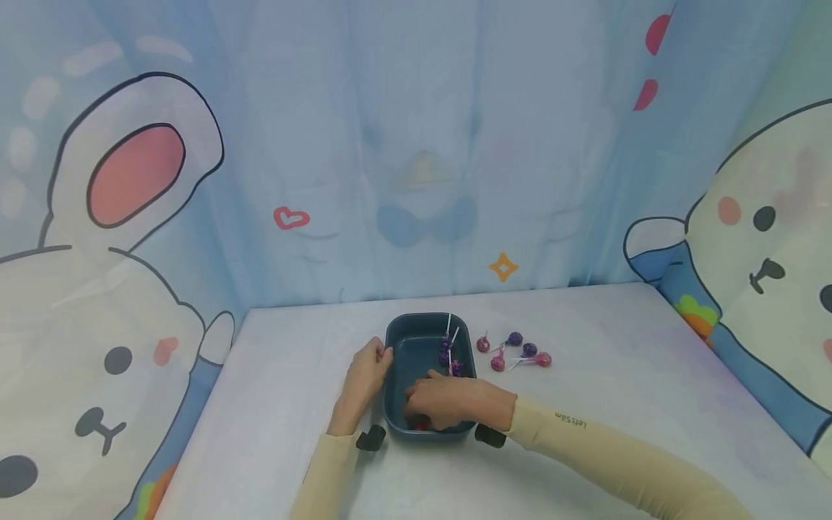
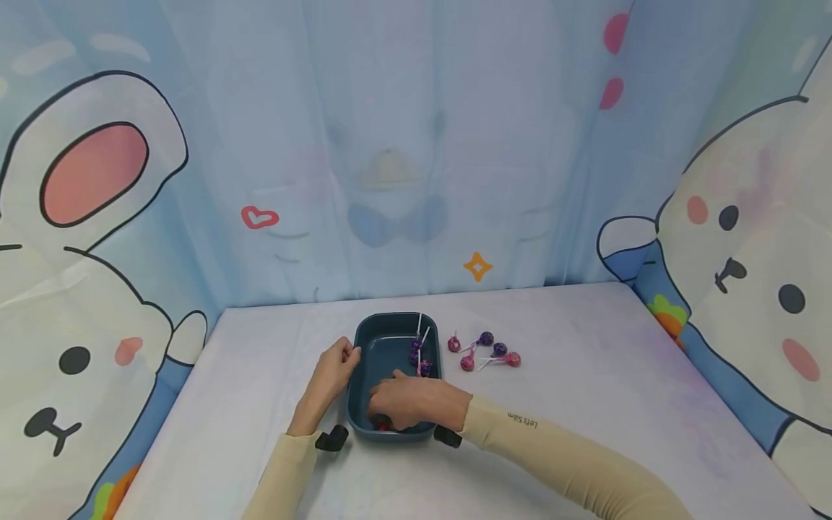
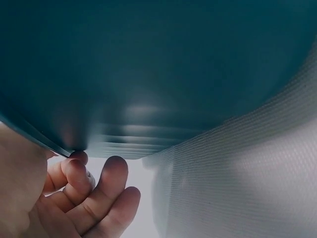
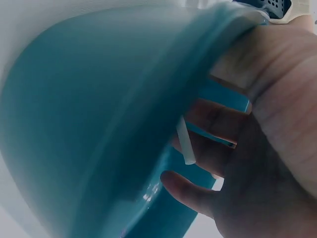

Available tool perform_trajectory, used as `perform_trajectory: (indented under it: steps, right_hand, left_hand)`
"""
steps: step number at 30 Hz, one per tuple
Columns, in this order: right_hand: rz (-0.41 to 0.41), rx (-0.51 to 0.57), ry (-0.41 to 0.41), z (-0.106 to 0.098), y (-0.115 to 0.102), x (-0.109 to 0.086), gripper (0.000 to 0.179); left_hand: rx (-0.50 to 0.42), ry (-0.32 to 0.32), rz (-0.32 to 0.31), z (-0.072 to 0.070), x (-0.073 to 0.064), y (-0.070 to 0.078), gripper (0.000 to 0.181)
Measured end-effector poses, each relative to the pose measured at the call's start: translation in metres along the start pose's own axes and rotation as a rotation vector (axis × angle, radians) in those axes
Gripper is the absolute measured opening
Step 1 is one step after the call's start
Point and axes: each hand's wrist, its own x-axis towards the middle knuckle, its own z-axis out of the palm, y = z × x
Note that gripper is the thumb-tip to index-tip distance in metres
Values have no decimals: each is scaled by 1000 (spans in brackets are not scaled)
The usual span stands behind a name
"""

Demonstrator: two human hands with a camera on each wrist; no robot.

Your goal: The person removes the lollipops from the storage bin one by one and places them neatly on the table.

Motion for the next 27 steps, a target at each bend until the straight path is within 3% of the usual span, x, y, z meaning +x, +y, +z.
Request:
perform_trajectory:
  steps: [8, 15, 27]
  right_hand:
    - [-22, 6, 23, 1, 2, 2, 20]
    - [-27, 41, 43, 5, 5, 2, 22]
    - [-54, 99, 144, 4, 16, 0, 19]
  left_hand:
    - [4, 19, 11, -1, 0, 0, 24]
    - [19, 19, 12, 1, 0, -1, 24]
    - [8, 24, 17, 1, 0, 0, 23]
